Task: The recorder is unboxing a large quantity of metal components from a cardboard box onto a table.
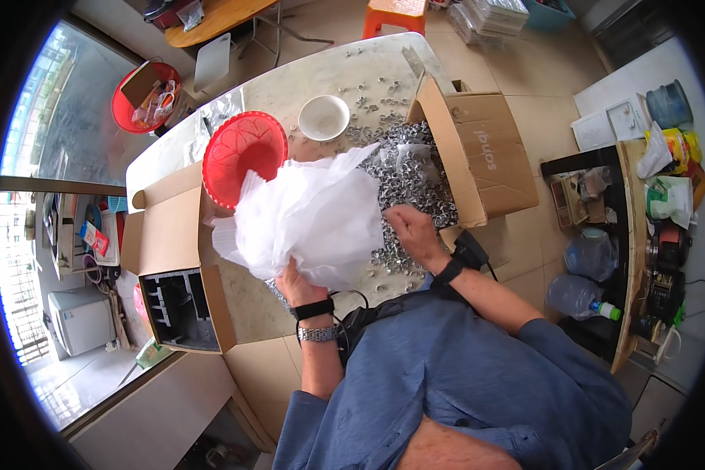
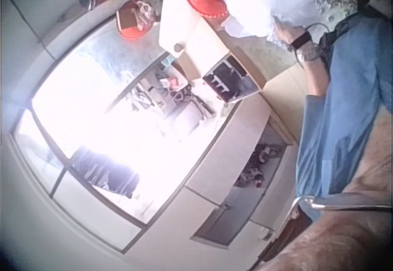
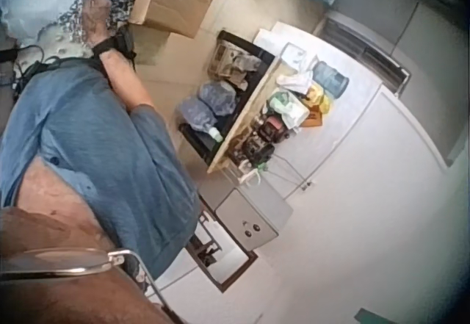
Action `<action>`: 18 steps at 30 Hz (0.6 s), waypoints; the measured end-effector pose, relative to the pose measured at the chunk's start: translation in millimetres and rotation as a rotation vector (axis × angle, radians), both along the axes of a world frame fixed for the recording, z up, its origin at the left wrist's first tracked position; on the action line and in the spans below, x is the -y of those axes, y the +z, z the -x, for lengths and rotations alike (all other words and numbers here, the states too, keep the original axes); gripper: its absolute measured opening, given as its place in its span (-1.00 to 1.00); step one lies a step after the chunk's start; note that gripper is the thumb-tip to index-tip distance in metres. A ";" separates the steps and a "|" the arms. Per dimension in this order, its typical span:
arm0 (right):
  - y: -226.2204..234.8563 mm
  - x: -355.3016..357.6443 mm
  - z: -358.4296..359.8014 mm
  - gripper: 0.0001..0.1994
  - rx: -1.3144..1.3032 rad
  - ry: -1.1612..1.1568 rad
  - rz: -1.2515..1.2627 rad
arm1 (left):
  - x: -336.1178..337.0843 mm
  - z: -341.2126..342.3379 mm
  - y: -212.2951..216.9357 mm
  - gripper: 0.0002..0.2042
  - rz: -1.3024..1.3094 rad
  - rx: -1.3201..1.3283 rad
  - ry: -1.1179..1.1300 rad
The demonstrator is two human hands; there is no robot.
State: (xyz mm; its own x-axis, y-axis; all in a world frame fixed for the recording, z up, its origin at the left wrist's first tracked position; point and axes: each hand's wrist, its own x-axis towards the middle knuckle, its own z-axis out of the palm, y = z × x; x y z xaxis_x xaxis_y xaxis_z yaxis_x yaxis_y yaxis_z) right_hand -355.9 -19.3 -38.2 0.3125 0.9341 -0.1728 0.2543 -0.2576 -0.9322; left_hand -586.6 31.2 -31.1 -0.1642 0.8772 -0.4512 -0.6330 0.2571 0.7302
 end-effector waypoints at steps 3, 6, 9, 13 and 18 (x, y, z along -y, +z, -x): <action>-56.2 -11.5 -26.4 -0.71 0.239 -0.278 -0.036 | -6.2 12.2 -6.5 -0.62 0.003 -0.040 0.034; -76.0 -18.2 -35.1 -0.60 0.462 -0.395 -0.095 | -9.6 15.4 -9.2 -0.63 0.034 -0.038 0.036; -77.9 -24.7 -31.4 -0.48 0.463 -0.390 -0.014 | -9.0 16.3 -9.6 -0.64 0.053 -0.004 0.039; -86.8 -30.3 -32.7 -0.41 0.523 -0.426 0.038 | -7.1 8.6 -1.4 -0.65 0.067 -0.008 0.015; -99.9 -28.0 -38.4 -0.41 0.620 -0.379 0.004 | -7.7 6.7 -1.4 -0.65 0.067 -0.029 -0.013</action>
State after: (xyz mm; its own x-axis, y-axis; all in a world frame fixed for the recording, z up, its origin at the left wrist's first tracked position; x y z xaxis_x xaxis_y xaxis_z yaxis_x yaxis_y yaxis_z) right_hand -317.5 8.7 -138.0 0.6561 0.7420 0.1376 0.6283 -0.4361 -0.6443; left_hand -593.4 38.9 -32.5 -0.1670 0.8473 -0.5042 -0.6080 0.3141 0.7292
